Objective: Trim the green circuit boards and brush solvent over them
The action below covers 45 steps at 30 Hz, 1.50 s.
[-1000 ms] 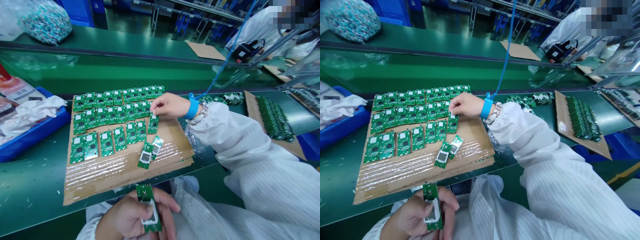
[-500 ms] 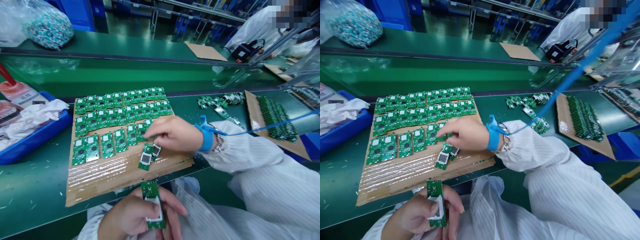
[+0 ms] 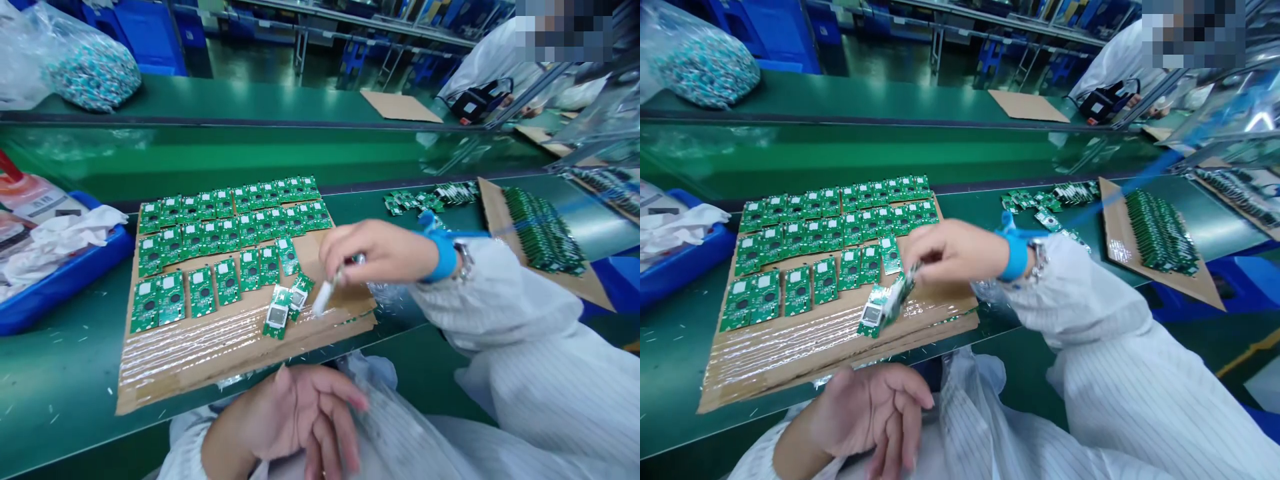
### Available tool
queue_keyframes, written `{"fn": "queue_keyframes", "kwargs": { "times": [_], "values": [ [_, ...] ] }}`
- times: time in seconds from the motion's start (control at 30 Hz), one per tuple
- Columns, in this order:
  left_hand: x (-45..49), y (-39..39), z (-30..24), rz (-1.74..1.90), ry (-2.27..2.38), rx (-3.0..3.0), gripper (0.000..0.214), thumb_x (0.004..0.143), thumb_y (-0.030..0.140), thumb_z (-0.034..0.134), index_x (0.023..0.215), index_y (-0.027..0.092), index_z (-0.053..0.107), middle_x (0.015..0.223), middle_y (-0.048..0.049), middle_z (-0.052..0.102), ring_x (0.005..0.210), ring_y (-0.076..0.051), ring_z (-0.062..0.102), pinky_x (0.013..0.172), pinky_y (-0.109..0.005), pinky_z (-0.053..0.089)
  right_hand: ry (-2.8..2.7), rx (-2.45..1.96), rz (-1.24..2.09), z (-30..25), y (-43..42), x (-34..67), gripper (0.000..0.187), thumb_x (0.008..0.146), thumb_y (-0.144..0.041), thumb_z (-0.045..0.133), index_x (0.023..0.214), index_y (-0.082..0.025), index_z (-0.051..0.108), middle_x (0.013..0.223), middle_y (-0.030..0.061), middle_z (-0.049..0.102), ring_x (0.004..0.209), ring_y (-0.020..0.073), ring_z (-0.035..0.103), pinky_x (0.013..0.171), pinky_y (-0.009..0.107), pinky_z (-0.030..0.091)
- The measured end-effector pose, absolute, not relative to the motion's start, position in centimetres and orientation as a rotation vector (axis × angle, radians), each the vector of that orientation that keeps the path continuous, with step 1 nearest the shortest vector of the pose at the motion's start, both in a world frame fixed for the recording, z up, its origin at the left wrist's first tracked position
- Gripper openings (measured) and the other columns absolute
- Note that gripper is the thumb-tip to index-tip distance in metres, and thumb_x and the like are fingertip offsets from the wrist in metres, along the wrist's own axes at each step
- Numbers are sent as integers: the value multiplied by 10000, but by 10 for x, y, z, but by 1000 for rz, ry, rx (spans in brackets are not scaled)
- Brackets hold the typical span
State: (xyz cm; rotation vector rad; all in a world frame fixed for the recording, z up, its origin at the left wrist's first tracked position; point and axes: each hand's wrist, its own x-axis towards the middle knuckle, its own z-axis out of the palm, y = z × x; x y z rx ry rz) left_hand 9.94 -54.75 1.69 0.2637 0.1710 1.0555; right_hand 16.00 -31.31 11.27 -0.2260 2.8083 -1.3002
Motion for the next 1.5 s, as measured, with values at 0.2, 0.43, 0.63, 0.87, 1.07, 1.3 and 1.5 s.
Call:
{"fn": "queue_keyframes", "kwargs": {
  "times": [0.2,0.43,0.63,0.87,1.07,1.3,1.5],
  "values": [
    [90,-566,22,1114,566,385,465,685,505,734,1046,215,682,802,-38,659,605,-96,670,445,-94,394,2554,459,-1041,88,-268,118,184,846,-211,507,694,-138,580,490,-50,514,474,71,491,528,201,388],
    [86,-581,30,1062,958,485,445,687,492,727,1032,219,664,809,-16,612,622,-88,587,520,-170,387,2692,626,-736,78,-284,109,287,809,-172,528,1074,-105,619,591,-2,641,544,125,597,628,244,445],
    [78,-575,48,948,1090,556,503,690,565,682,1018,189,619,810,-17,584,621,-91,532,605,-236,394,2899,533,-517,74,-302,106,386,808,-197,535,1187,-168,606,859,48,681,784,171,598,725,281,409],
    [79,-574,45,934,1109,561,477,721,544,654,1019,174,615,795,-13,578,599,-81,511,588,-228,379,2926,412,-456,62,-315,94,393,784,-191,527,1166,-210,620,799,30,665,761,167,565,624,257,333],
    [80,-578,43,1019,1196,559,353,769,424,627,1038,196,627,793,-3,586,615,-89,518,583,-220,388,2906,420,-529,63,-312,92,293,791,-177,543,1049,-175,682,742,15,643,659,122,517,594,245,308],
    [77,-566,41,935,2174,1357,163,818,312,537,903,215,637,693,2,605,608,-154,588,568,-260,447,2910,456,-625,72,-317,109,322,793,-162,541,1091,-147,662,708,1,628,631,108,510,602,234,327],
    [82,-535,41,308,2791,1520,259,757,316,629,972,172,631,787,-61,626,700,-261,636,519,-314,424,2858,344,-530,68,-345,159,432,738,-267,588,1167,-222,615,874,31,685,749,170,595,600,249,354]
  ]
}}
